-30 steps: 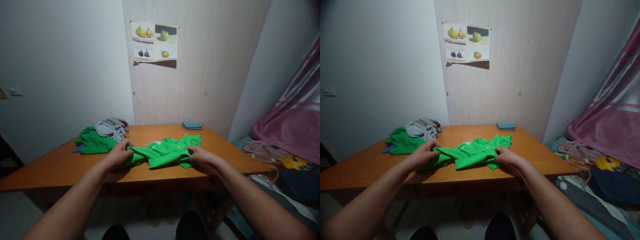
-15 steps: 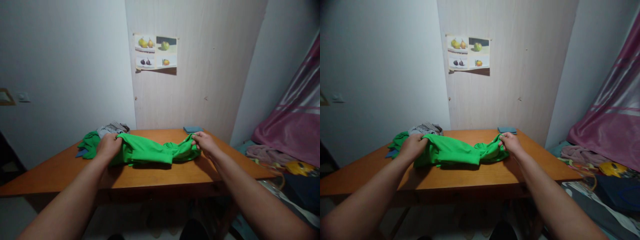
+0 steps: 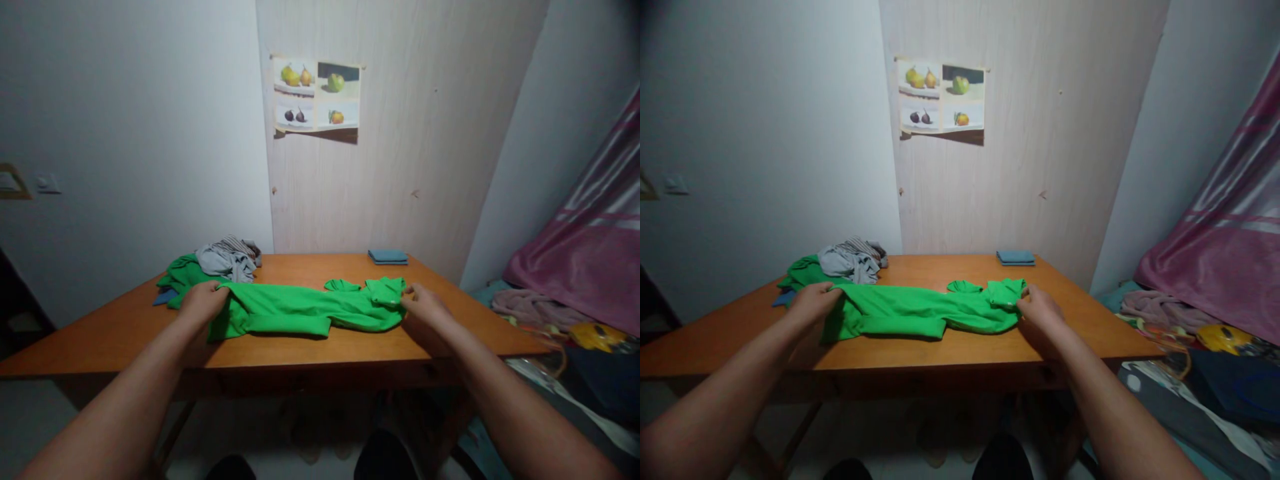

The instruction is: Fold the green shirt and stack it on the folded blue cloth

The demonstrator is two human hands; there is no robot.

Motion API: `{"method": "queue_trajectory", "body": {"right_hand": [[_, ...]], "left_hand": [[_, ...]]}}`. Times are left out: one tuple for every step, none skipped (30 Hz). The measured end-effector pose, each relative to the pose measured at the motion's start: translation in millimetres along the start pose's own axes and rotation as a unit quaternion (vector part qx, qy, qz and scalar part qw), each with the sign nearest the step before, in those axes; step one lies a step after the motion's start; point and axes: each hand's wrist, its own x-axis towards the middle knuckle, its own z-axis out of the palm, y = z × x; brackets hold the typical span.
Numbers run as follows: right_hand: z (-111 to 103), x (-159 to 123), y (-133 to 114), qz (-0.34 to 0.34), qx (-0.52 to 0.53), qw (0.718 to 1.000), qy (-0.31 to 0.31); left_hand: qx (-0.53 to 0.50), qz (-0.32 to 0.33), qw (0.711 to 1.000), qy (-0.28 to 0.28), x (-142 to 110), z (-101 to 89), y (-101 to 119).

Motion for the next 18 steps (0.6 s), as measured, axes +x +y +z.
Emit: {"method": "queue_trajectory", "body": {"right_hand": [[1,-7,-6,-0.024,-0.006,1.0,0.007],[3,-14,-14,-0.054,-0.003,0.998,0.011],[5,-21,-24,-0.091,0.007,0.996,0.001],[7,-29,-35,-0.128,0.021,0.991,-0.019],[11,-37,-46,-0.16,0.03,0.986,-0.044],[16,-45,-56,-0.188,0.031,0.979,-0.078],[21,-53,-66,-0.201,0.022,0.973,-0.107],[28,-60,-74,-0.207,0.004,0.97,-0.126],[34,-65,-81,-0.213,-0.018,0.967,-0.137],[41,-69,-85,-0.214,-0.04,0.965,-0.147],[48,-71,-88,-0.21,-0.058,0.964,-0.153],[53,-71,-90,-0.203,-0.064,0.966,-0.15],[56,-68,-91,-0.192,-0.053,0.97,-0.141],[57,-63,-92,-0.18,-0.02,0.975,-0.125],[55,-56,-94,-0.166,0.032,0.98,-0.102],[50,-48,-96,-0.146,0.103,0.981,-0.078],[42,-40,-100,-0.125,0.182,0.974,-0.057],[31,-32,-105,-0.088,0.259,0.961,-0.042]], "left_hand": [[0.004,0.0,1.0,-0.003,0,1.7,-1],[0.007,0.0,1.0,-0.003,0,2.9,-2],[0.008,0.001,1.0,-0.002,0,3.8,-2],[0.008,0.002,1.0,-0.002,-1,4.2,-1],[0.008,0.005,1.0,-0.001,-2,4.0,0],[0.011,0.009,1.0,0.001,-3,3.2,2],[0.019,0.016,1.0,0.001,-5,1.8,5],[0.034,0.02,0.999,0.0,-8,-0.1,8],[0.054,0.022,0.998,-0.003,-10,-2.5,10],[0.074,0.02,0.997,-0.002,-13,-5.2,12],[0.089,0.015,0.996,0.003,-15,-7.8,14],[0.092,0.007,0.996,0.01,-16,-10.3,15],[0.076,-0.001,0.997,0.019,-17,-12.6,15],[0.038,-0.012,0.999,0.029,-16,-14.5,15],[-0.027,-0.028,0.999,0.038,-15,-16.4,14],[-0.111,-0.05,0.992,0.044,-13,-18.4,14],[-0.205,-0.073,0.975,0.045,-11,-20.8,15],[-0.297,-0.098,0.949,0.042,-7,-24.0,17]]}}
